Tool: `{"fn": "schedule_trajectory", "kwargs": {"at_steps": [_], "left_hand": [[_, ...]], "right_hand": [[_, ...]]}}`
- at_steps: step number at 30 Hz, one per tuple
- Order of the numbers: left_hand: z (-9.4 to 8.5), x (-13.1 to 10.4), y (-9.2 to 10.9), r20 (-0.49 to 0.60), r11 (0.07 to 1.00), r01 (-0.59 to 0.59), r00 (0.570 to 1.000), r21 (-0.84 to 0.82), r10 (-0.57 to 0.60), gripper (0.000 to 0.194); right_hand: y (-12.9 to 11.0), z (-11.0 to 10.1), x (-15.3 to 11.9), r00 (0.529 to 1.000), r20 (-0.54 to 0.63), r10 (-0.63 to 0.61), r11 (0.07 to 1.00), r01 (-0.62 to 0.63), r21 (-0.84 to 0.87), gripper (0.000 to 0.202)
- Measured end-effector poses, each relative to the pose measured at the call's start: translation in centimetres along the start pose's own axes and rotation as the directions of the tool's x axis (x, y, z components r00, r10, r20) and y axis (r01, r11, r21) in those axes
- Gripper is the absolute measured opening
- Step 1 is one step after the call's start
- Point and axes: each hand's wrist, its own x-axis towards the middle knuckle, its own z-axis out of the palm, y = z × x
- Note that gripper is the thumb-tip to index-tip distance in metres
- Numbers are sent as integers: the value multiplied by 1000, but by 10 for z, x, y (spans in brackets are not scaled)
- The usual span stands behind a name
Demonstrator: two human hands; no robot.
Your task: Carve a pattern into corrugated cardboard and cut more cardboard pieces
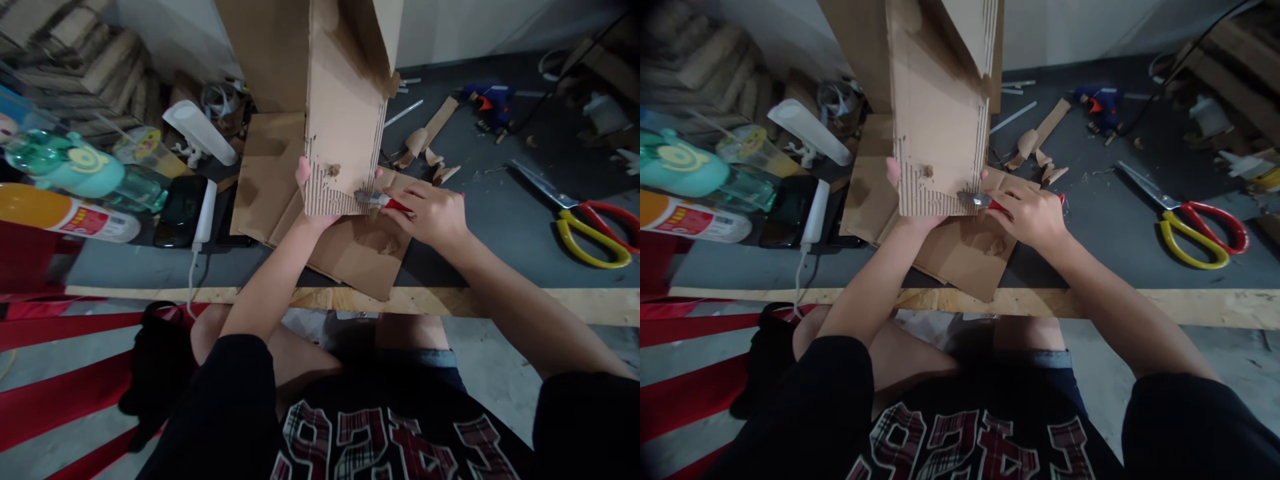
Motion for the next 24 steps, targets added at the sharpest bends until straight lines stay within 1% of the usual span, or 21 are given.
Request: {"fn": "schedule_trajectory", "kwargs": {"at_steps": [6,10,12,14,17,20,22,24], "left_hand": [[5,-3,6,67,1000,27,997,9,-27,82],[3,-1,7,124,997,43,991,64,-51,88],[0,2,5,152,993,33,987,112,-50,91],[-2,5,3,171,987,-6,985,159,-22,95],[-4,8,1,161,979,-66,986,195,35,96],[-2,6,2,127,980,-81,990,181,58,94],[0,3,4,119,986,-72,991,148,54,91],[3,-1,7,100,992,-26,995,123,14,85]], "right_hand": [[2,1,0,999,-28,-31,1000,31,2,40],[3,1,0,998,-36,-42,999,41,-17,38],[4,1,1,998,-43,-46,999,45,-21,39],[5,2,1,998,-47,-51,999,50,-21,39],[4,3,1,997,-57,-57,998,56,-23,40],[2,3,1,996,-70,-55,998,53,-33,42],[1,0,1,996,-89,-18,999,15,-32,43],[4,-3,1,989,-135,60,998,-63,-18,47]]}}
